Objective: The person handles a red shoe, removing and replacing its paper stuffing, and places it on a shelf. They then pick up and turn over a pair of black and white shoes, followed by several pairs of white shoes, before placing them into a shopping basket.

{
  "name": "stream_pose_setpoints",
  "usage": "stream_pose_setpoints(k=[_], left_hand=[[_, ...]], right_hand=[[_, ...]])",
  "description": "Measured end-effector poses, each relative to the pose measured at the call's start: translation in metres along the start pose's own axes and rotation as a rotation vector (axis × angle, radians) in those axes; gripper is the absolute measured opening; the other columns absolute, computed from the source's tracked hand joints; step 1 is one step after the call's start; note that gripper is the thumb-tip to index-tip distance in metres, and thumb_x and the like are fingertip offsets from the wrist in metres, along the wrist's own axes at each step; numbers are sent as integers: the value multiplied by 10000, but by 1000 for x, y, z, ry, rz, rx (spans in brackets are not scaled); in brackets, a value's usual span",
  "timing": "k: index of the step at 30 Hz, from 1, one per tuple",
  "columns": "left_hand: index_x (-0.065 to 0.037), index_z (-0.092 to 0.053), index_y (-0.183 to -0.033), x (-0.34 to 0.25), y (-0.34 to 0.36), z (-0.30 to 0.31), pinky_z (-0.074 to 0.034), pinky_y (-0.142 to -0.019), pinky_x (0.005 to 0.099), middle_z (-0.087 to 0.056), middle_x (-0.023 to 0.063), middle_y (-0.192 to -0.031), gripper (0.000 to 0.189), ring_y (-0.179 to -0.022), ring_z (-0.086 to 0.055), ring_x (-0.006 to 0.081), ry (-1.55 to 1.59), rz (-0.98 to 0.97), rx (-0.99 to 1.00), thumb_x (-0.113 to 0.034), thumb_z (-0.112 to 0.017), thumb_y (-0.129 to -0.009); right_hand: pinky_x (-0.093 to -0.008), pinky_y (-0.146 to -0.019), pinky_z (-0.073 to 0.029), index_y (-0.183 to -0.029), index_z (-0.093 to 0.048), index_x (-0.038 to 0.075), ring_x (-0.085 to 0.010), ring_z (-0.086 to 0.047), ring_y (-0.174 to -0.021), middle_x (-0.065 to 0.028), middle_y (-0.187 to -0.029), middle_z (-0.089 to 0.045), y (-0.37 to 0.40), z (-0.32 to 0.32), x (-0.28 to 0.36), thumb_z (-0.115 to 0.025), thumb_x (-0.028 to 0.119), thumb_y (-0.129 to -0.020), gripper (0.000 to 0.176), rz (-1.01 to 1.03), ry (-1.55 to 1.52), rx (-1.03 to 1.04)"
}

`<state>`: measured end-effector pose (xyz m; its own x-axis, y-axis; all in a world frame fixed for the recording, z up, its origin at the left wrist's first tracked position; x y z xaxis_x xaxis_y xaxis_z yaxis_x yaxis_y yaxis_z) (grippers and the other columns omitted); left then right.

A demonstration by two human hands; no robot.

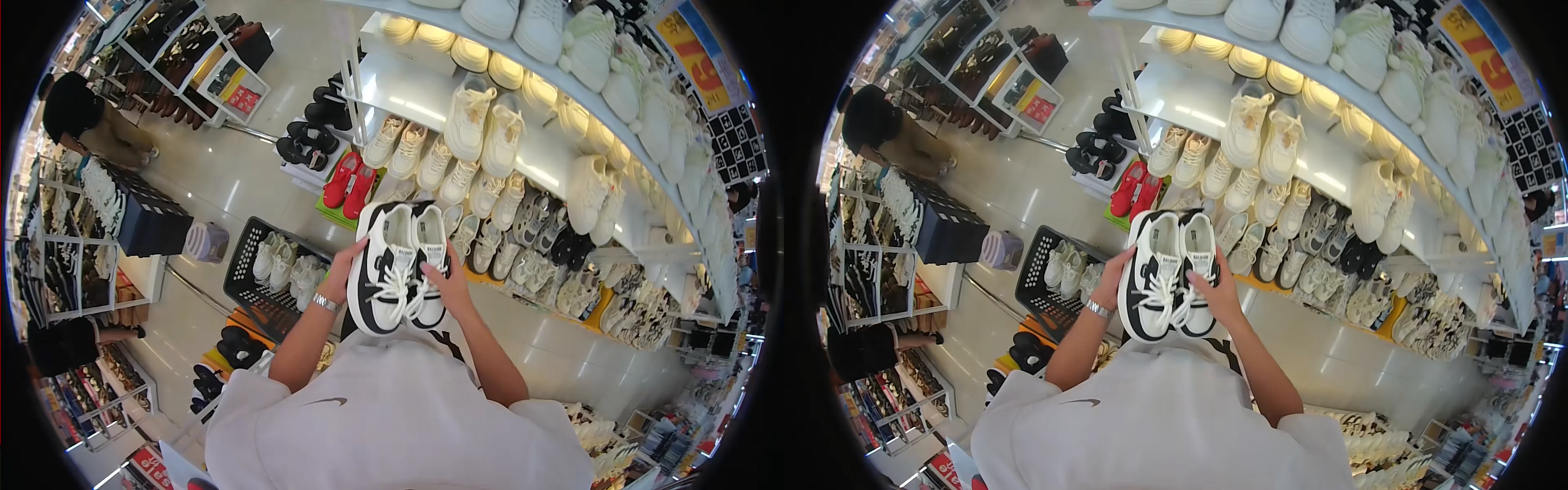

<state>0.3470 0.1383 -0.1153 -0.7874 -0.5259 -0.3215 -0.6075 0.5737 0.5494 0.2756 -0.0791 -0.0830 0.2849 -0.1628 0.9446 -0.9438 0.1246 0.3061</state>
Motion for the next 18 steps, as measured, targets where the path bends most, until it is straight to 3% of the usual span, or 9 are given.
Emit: stream_pose_setpoints(k=[7,9,11,13,16,18], left_hand=[[-38,-596,-1218,-124,-108,-44,-574,-793,326,-706,103,-1056,369,-864,-703,191,-131,-10,15,-304,-541,-968],[-37,-606,-1204,-160,-124,-66,-572,-789,316,-705,95,-1059,387,-870,-701,183,-143,-51,118,-338,-552,-967],[-23,-603,-1203,-185,-163,-60,-564,-810,303,-698,93,-1081,413,-892,-694,180,-191,-47,90,-358,-555,-966],[3,-582,-1208,-208,-191,-68,-524,-856,276,-676,89,-1111,487,-955,-658,144,-267,-138,171,-409,-578,-948],[21,-550,-1208,-232,-239,-59,-497,-854,274,-643,108,-1092,603,-953,-629,148,-562,-250,-85,-493,-622,-900],[23,-548,-1202,-240,-261,-55,-498,-858,280,-641,111,-1093,600,-959,-627,150,-566,-227,-63,-492,-618,-901]], right_hand=[[-290,-972,-426,-1441,-331,-31,-173,-551,-1130,-125,-1282,-558,-150,-10,56,-732,151,-824,758,175,144,-116],[-291,-973,-425,-1428,-354,-35,-175,-554,-1126,-127,-1278,-561,-191,-13,70,-737,164,-820,745,219,201,-141],[-294,-982,-417,-1424,-369,-31,-180,-551,-1132,-131,-1281,-563,-227,-13,82,-748,180,-810,752,253,172,-157],[-302,-989,-410,-1431,-362,-27,-193,-548,-1146,-143,-1295,-558,-259,-16,91,-760,223,-798,788,199,144,-167],[-317,-980,-424,-1423,-369,-41,-224,-562,-1141,-166,-1288,-565,-301,-12,87,-780,360,-761,876,195,352,-354],[-318,-976,-427,-1419,-373,-46,-225,-565,-1137,-171,-1287,-565,-318,-10,89,-782,361,-759,877,171,362,-360]])
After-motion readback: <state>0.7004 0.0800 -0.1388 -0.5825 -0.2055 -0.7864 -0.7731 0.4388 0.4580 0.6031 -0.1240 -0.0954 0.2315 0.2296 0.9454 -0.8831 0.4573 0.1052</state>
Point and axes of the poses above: each hand's wrist, its own y-axis away from the middle knuckle, its own z-axis out of the back of the hand, x = y × z, the point moved 2 cm from there along -y, towards the middle knuckle
